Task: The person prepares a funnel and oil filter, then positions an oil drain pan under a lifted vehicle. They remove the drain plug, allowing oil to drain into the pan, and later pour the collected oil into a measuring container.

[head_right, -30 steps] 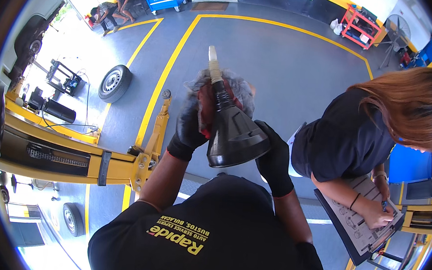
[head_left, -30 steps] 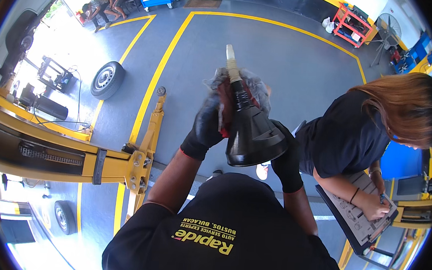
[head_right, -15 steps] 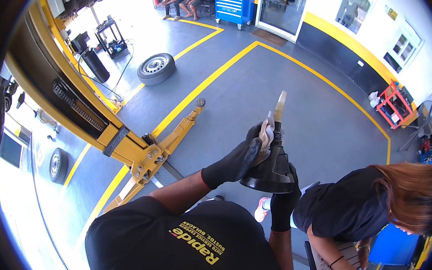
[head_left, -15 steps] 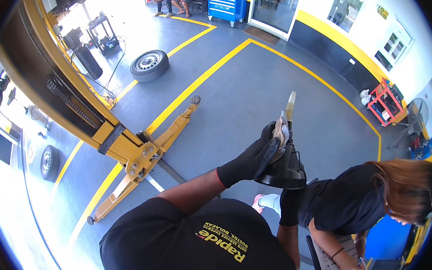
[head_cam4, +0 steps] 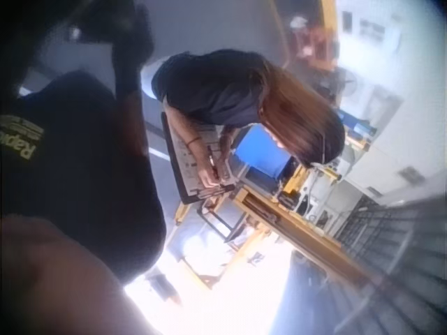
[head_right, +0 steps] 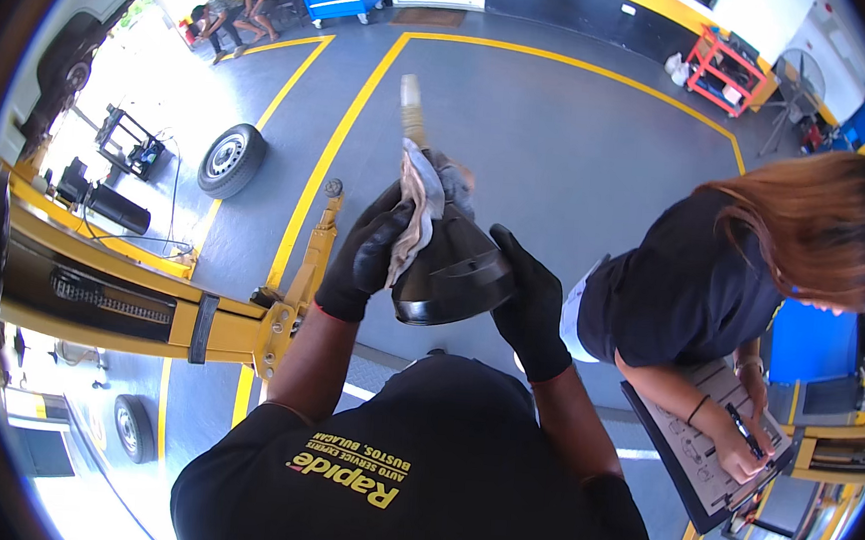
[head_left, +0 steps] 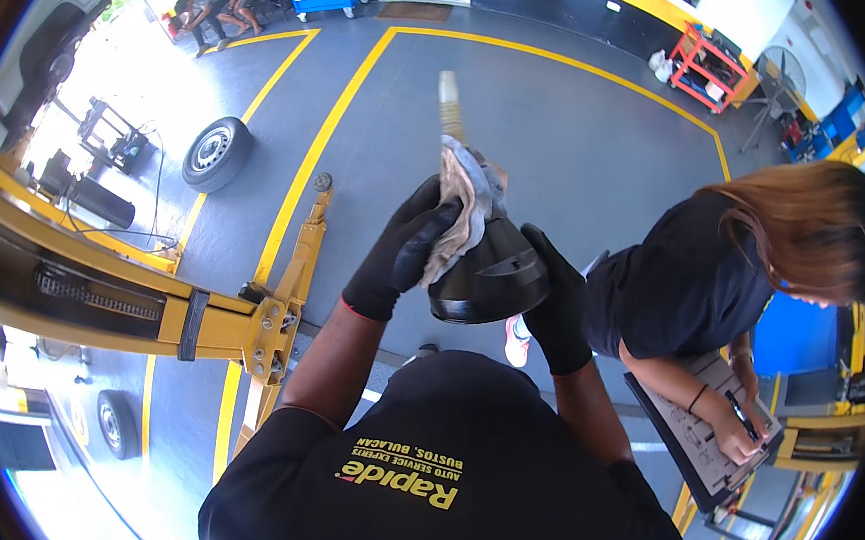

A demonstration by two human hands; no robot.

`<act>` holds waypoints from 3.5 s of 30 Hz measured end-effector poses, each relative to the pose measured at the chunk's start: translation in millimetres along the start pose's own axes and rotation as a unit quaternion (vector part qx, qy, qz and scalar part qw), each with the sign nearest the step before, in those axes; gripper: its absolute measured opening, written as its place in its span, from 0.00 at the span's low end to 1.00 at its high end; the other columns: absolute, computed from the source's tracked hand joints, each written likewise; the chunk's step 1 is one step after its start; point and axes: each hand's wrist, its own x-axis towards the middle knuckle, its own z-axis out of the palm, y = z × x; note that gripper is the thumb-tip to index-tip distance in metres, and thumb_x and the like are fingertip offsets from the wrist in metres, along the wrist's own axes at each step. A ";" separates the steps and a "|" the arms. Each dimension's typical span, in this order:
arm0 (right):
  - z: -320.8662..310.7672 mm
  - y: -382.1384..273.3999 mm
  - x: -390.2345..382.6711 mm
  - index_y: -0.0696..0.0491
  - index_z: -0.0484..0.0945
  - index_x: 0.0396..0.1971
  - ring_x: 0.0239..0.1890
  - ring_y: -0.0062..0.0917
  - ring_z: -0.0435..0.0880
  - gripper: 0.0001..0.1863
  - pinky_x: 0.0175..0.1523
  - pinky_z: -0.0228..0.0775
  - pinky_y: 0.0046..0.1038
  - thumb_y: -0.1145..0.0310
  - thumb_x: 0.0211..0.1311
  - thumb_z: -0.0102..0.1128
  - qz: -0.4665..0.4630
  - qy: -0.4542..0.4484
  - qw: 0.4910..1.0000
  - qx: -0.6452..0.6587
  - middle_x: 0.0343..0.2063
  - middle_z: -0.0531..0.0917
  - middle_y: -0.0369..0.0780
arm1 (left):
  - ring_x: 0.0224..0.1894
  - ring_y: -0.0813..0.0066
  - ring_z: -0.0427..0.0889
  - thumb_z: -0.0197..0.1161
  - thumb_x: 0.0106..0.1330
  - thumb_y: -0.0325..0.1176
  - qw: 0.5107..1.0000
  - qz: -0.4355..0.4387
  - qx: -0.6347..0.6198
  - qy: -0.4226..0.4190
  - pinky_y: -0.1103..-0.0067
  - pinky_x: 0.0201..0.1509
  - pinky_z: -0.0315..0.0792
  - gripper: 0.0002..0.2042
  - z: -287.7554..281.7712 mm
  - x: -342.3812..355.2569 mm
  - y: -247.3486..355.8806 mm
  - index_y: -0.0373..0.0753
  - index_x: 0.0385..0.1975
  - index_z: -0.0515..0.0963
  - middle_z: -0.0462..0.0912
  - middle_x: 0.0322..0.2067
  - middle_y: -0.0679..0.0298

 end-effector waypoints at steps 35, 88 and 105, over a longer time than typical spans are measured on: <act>25.0 -23.1 64.5 0.55 0.73 0.65 0.48 0.42 0.91 0.23 0.51 0.83 0.36 0.75 0.71 0.57 -0.051 -0.001 0.998 0.034 0.48 0.89 0.48 | 0.54 0.68 0.82 0.59 0.79 0.36 0.958 0.045 0.281 -0.041 0.69 0.58 0.76 0.24 -15.0 29.3 -51.0 0.33 0.68 0.61 0.79 0.55 0.55; 94.7 -28.1 58.9 0.54 0.68 0.70 0.33 0.11 0.74 0.29 0.41 0.68 0.17 0.84 0.70 0.57 0.168 -0.097 0.902 0.385 0.31 0.78 0.31 | 0.58 0.76 0.77 0.45 0.84 0.56 0.988 -0.030 0.151 0.015 0.75 0.69 0.70 0.30 -125.5 -25.8 -28.4 0.32 0.65 0.70 0.79 0.56 0.60; 191.4 -96.6 88.9 0.53 0.69 0.69 0.35 0.11 0.79 0.26 0.42 0.72 0.18 0.76 0.73 0.59 0.169 -0.313 0.855 0.377 0.35 0.84 0.36 | 0.54 0.73 0.82 0.67 0.72 0.35 0.984 0.085 0.137 0.075 0.72 0.64 0.75 0.20 -185.6 -85.7 44.9 0.36 0.60 0.73 0.83 0.51 0.61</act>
